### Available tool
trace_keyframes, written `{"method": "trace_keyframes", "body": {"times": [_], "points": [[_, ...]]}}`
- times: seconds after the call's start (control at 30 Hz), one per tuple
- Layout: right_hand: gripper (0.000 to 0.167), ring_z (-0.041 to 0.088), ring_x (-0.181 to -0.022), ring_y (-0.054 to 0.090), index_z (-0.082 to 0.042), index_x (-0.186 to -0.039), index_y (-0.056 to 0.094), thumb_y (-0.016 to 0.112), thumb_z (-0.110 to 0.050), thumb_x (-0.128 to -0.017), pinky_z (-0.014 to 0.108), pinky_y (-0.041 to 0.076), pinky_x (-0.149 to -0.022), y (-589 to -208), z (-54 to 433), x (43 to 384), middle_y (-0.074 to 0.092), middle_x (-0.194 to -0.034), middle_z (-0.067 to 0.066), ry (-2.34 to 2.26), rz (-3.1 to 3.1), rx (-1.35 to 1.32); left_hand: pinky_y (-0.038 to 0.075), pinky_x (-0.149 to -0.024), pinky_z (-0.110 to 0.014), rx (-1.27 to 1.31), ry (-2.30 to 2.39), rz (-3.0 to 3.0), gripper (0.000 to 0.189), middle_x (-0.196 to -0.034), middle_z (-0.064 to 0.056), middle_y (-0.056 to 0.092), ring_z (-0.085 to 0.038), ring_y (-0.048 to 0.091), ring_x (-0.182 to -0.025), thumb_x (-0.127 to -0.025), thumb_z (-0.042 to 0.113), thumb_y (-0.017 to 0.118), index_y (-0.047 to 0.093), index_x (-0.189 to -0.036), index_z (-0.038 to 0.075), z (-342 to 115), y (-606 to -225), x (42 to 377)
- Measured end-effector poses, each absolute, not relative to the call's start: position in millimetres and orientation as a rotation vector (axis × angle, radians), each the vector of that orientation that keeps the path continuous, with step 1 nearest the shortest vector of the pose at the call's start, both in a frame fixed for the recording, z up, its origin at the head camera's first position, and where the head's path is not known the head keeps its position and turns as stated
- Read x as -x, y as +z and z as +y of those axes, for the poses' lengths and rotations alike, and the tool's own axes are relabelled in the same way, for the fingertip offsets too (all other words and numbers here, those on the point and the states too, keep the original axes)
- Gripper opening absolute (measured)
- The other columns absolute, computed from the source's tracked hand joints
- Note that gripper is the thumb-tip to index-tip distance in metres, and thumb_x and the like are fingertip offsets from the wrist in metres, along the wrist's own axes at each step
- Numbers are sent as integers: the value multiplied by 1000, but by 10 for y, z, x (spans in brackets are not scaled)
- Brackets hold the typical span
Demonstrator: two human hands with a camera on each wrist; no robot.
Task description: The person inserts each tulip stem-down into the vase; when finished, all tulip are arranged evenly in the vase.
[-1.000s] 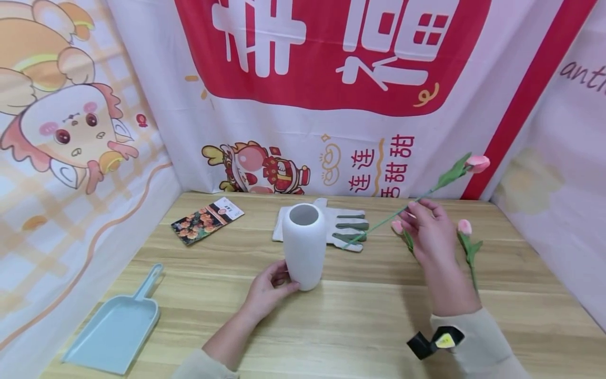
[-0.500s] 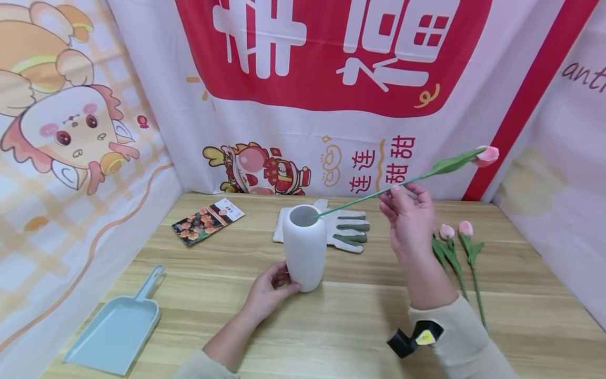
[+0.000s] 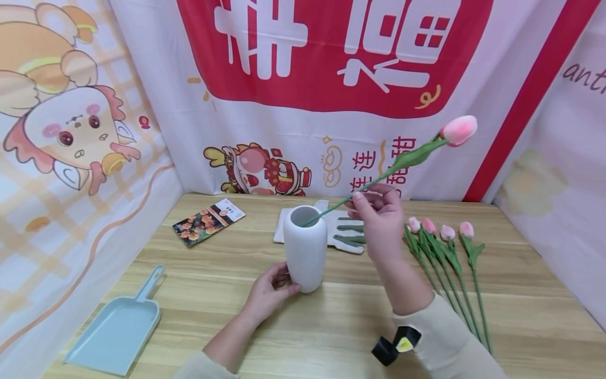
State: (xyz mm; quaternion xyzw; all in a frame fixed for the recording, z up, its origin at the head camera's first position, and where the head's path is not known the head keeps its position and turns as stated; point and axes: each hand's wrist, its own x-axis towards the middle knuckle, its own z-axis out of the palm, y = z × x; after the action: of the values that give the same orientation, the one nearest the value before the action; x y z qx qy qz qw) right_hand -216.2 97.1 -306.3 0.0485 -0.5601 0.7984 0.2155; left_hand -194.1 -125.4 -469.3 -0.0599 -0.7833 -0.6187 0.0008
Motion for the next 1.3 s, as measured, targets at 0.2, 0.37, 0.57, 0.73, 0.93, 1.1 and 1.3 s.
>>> {"method": "trace_keyframes", "body": {"times": [0.2, 0.37, 0.57, 0.73, 0.93, 1.1, 1.3], "points": [[23, 8, -75, 69, -17, -100, 57, 65, 2, -90, 26, 60, -70, -3096, 889, 2148, 68, -81, -7, 2140, -1689, -216, 51, -99, -45, 192, -1944, -2459, 55, -116, -13, 70, -26, 64, -109, -78, 11, 81, 60, -128, 3, -1255, -4686, 1936], [18, 6, -76, 67, -7, -103, 59, 68, 0, -89, 23, 59, -69, -3132, 826, 2161, 69, -80, -11, 2055, -1799, -211, 51, -99, -45, 189, -1935, -2466, 55, -116, -14, 70, -26, 65, -109, -78, 11, 82, 60, -128, 3, -1258, -4703, 1944], [22, 4, -70, 63, 1, -108, 64, 70, -1, -87, 18, 55, -66, -3183, 758, 2186, 70, -80, -8, 1959, -1911, -236, 52, -98, -45, 194, -1916, -2469, 55, -116, -15, 70, -27, 65, -109, -78, 10, 82, 60, -128, 2, -1257, -4713, 1945], [25, 6, -76, 62, -3, -113, 69, 70, -7, -89, 17, 53, -68, -3200, 720, 2182, 71, -90, 13, 1851, -2058, -249, 52, -98, -45, 198, -1910, -2469, 55, -116, -16, 70, -28, 65, -109, -78, 10, 82, 60, -128, 2, -1253, -4700, 1939], [28, 7, -82, 61, -3, -116, 70, 71, -8, -88, 16, 54, -70, -3188, 699, 2157, 71, -99, 19, 1781, -2125, -301, 52, -98, -45, 195, -1906, -2472, 55, -117, -15, 70, -27, 65, -109, -78, 11, 82, 60, -128, 3, -1256, -4710, 1945], [28, 8, -87, 62, -2, -115, 71, 71, -6, -88, 16, 54, -73, -3178, 698, 2139, 72, -104, 18, 1741, -2147, -370, 52, -98, -46, 207, -1893, -2475, 54, -116, -15, 70, -27, 65, -109, -78, 11, 81, 61, -127, 3, -1259, -4714, 1947], [28, 13, -93, 62, -5, -116, 72, 71, -10, -89, 16, 53, -75, -3174, 705, 2131, 70, -111, 17, 1722, -2189, -380, 52, -97, -45, 204, -1893, -2475, 54, -116, -15, 70, -27, 65, -108, -78, 12, 82, 60, -127, 2, -1261, -4709, 1937]]}}
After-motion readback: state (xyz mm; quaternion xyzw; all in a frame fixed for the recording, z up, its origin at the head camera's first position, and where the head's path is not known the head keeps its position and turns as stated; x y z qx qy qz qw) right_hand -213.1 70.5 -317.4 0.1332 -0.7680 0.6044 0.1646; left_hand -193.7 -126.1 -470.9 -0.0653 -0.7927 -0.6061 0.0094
